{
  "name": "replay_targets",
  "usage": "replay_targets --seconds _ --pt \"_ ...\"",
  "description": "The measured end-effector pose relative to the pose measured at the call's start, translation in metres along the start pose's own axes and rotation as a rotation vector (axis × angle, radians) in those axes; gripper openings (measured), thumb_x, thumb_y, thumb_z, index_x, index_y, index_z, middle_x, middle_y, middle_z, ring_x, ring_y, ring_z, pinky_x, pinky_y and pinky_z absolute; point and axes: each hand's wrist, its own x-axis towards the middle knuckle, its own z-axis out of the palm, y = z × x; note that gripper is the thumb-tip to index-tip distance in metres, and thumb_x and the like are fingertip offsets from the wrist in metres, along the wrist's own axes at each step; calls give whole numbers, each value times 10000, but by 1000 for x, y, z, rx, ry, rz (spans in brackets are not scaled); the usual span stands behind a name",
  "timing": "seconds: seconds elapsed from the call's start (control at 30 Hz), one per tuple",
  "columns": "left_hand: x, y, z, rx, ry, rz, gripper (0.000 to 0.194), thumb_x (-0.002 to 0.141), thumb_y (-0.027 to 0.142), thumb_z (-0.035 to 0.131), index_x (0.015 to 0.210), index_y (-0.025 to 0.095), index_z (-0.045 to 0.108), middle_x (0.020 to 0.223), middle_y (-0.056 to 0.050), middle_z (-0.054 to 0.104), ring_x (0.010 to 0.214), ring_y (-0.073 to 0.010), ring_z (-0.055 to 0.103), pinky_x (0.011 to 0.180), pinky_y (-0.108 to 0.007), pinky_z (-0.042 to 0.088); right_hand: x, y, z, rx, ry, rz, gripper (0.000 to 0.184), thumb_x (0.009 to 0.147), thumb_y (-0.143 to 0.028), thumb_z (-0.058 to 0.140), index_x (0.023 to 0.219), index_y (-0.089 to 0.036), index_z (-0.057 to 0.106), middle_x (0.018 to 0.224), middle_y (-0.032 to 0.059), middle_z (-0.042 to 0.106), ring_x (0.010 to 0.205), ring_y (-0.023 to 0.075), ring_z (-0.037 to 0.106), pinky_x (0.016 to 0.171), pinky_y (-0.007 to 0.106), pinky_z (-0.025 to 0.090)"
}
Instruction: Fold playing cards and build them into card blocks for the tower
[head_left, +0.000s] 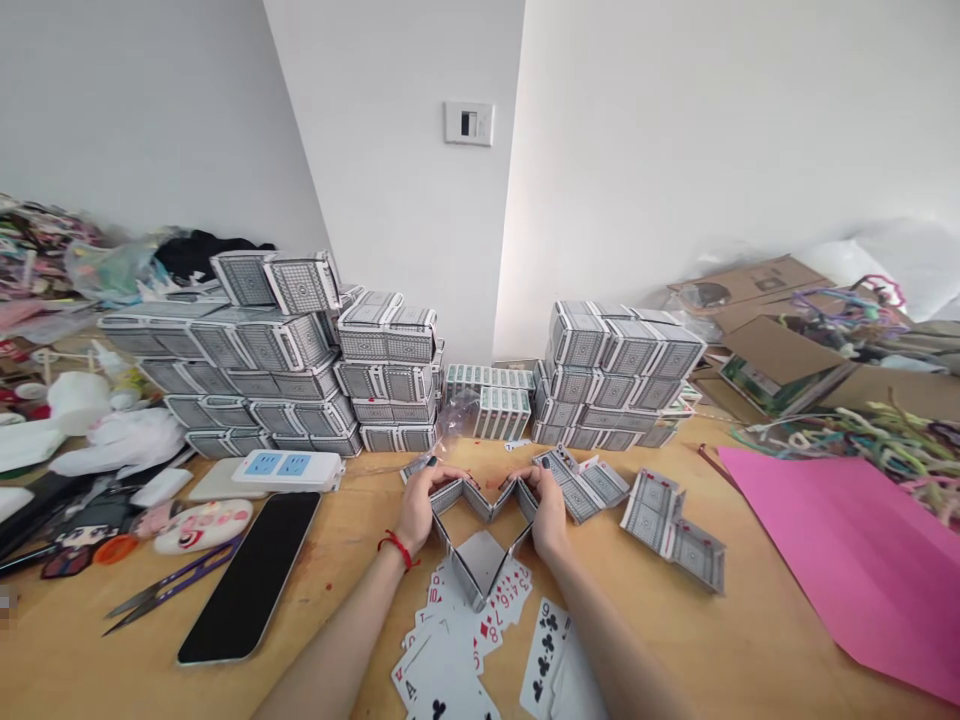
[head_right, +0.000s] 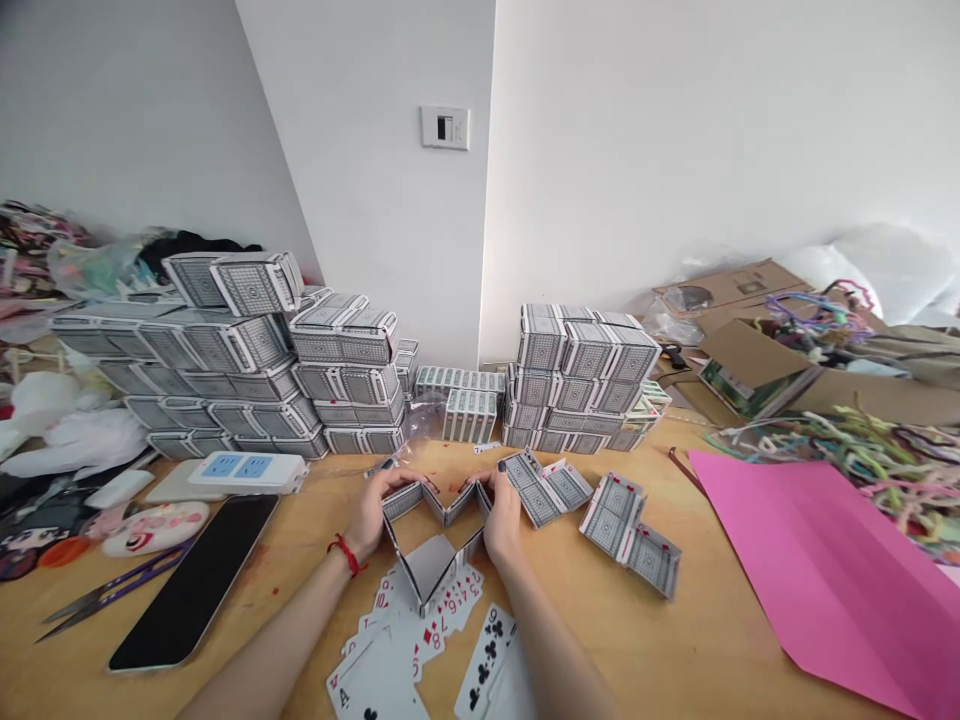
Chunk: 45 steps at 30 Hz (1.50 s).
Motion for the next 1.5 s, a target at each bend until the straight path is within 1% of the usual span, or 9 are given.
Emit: replay_targets --seconds 0.2,0.37,0.67,0.93,1.1,1.23,1.37,1.43,1.5 --pt "0 9 -2 2 16 59 385 776 366 354 690 139 653 742 -84 696 794 -236 630 763 -356 468 0 -5 -3 57 19 24 537 803 -570 334 709 -170 679 714 61 689 719 220 612 748 341 451" --pt "0 11 1 -24 -130 77 423 793 394 332 755 128 659 799 -97 689 858 -249 613 807 -370 450 -1 -8 1 120 -59 48 526 797 -543 340 730 -166 701 740 79 705 750 234 626 765 356 457" --pt "1 1 2 62 -48 134 434 829 395 315 719 137 645 791 -98 678 825 -233 609 804 -353 445 2 -8 3 124 -127 64 566 801 -554 321 704 -153 709 714 86 710 714 236 634 754 361 466" --pt "5 -9 -3 133 -27 192 416 804 366 317 715 135 651 765 -98 680 820 -239 616 769 -358 463 0 -8 5 0 -103 15 622 820 -560 262 689 -145 706 705 92 714 720 236 649 745 347 482" --pt "8 -5 -5 187 7 224 416 804 345 311 697 135 655 756 -95 688 820 -236 628 776 -365 472 3 -14 8 -75 -109 -18 649 818 -588 238 667 -163 704 726 103 718 726 244 659 759 366 492" --pt "11 5 -11 254 95 234 366 801 357 374 749 141 665 788 -86 695 850 -231 626 848 -377 449 11 -27 9 -166 -115 -36 599 819 -574 289 695 -165 708 779 101 721 806 248 659 829 381 475" --pt "0 26 -19 333 222 260 301 794 338 456 957 158 634 1075 -91 632 1053 -230 541 965 -393 369 10 -60 -8 -271 -95 -60 456 813 -514 402 926 -171 681 957 83 701 969 242 615 906 383 428" --pt "-19 43 -23 452 287 380 312 803 305 454 1053 178 591 1174 -79 566 1124 -216 486 1004 -392 337 -3 -84 -30 -348 -69 -87 391 793 -475 479 1019 -200 641 1047 65 672 1037 242 576 958 396 379" --pt "-49 61 -26 661 282 486 302 826 288 436 1085 210 571 1192 -66 543 1144 -215 465 1014 -412 327 -29 -105 -60 -626 -113 -109 366 817 -469 445 1004 -219 636 1031 53 674 995 244 593 912 404 418"
